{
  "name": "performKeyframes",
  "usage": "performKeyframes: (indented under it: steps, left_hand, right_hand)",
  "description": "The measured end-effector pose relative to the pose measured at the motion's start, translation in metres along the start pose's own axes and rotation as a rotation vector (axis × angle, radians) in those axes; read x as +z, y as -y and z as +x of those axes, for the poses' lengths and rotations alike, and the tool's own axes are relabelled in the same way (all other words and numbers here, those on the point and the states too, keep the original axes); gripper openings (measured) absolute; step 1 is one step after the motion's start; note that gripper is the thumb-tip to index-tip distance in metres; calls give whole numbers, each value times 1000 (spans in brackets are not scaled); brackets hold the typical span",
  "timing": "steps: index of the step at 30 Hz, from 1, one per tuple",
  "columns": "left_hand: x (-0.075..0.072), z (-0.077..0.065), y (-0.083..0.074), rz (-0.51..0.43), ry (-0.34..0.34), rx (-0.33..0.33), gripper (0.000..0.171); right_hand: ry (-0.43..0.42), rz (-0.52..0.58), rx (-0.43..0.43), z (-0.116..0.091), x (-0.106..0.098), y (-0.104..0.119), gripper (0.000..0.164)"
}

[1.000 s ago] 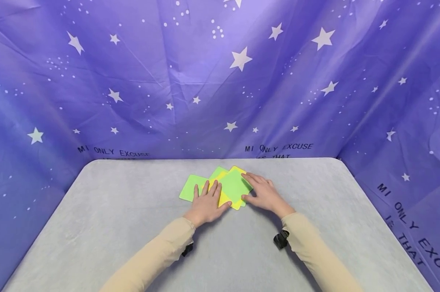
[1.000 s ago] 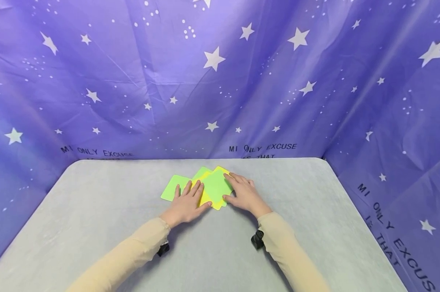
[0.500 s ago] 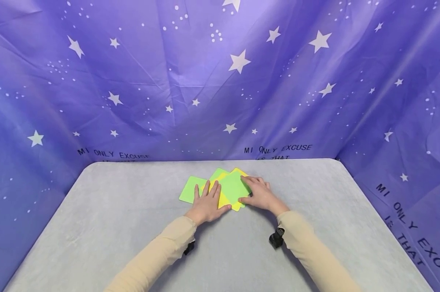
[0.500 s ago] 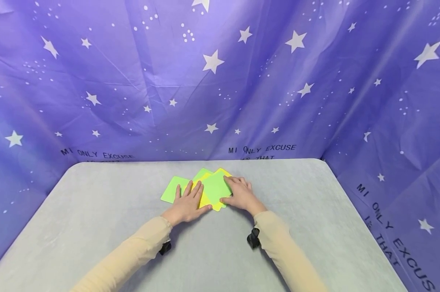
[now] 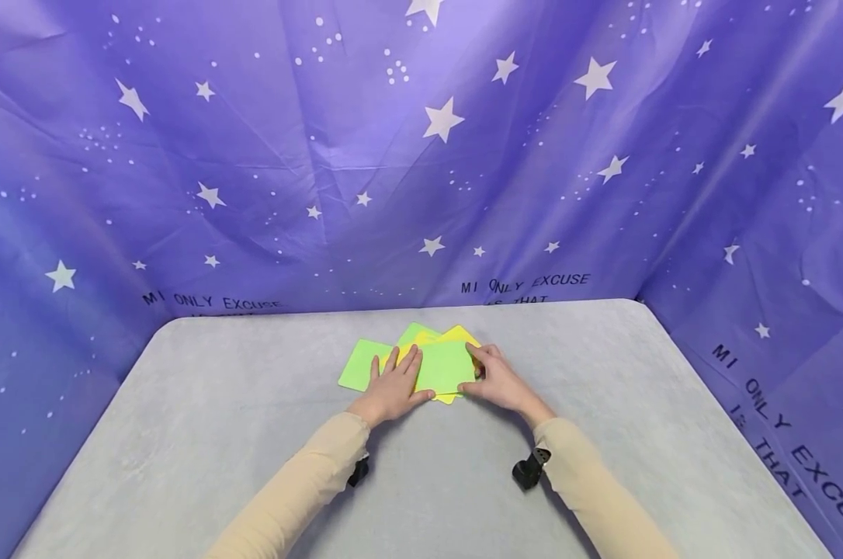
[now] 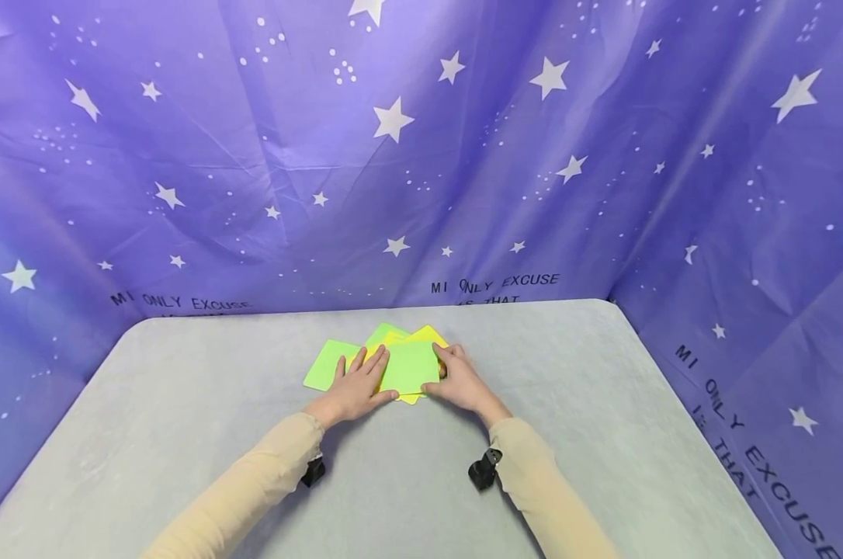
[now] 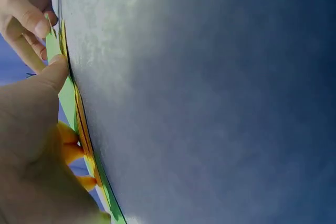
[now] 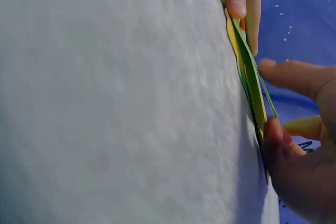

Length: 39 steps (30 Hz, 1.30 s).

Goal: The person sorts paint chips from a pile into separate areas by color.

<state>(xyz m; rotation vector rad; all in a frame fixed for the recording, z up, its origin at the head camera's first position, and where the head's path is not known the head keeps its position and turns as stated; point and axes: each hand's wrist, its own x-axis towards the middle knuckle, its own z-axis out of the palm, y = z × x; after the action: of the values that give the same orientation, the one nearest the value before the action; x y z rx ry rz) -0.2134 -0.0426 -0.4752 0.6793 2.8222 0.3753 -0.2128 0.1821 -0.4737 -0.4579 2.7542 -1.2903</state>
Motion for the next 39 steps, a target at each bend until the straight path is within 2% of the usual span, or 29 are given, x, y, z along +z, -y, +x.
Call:
performKeyframes:
  steps: [5, 8, 11, 15, 18, 23, 24, 27, 30, 34, 39]
  left_hand:
    - [-3, -1, 2, -139, -49, 61, 76]
    - [-4, -2, 4, -227, -88, 78, 73]
    - [-5, -3, 6, -306, -153, 77, 71]
    - [-5, -3, 8, -379, -284, 62, 61]
    - [0, 1, 13, -426, -401, 78, 52]
    - [0, -1, 7, -502, -500, 110, 41]
    - [-3, -4, 2, -528, -489, 108, 38]
    - [-1, -5, -7, -613, -474, 119, 37]
    - [2, -6, -16, -716, -423, 121, 37]
    - [3, -9, -28, -916, -369, 82, 35]
    - [7, -8, -38, -1185, -358, 49, 36]
  right_hand:
    - [-24, 366, 55, -3, 4, -1, 75]
    - [-37, 536, 83, -7, 5, -1, 71]
    - [-56, 592, 98, -10, 6, -2, 67]
    - [-81, 622, 94, -16, 5, -2, 62]
    - [-102, 648, 87, -21, 3, 0, 61]
    - [-143, 699, 84, -31, -3, 2, 61]
    - [-150, 707, 83, -32, -4, 2, 61]
    - [-165, 721, 81, -37, -8, 2, 61]
    - [-171, 726, 81, -42, -11, 3, 62]
    - [-189, 697, 106, -48, -15, 1, 62]
    - [-193, 632, 140, -57, -20, -5, 62]
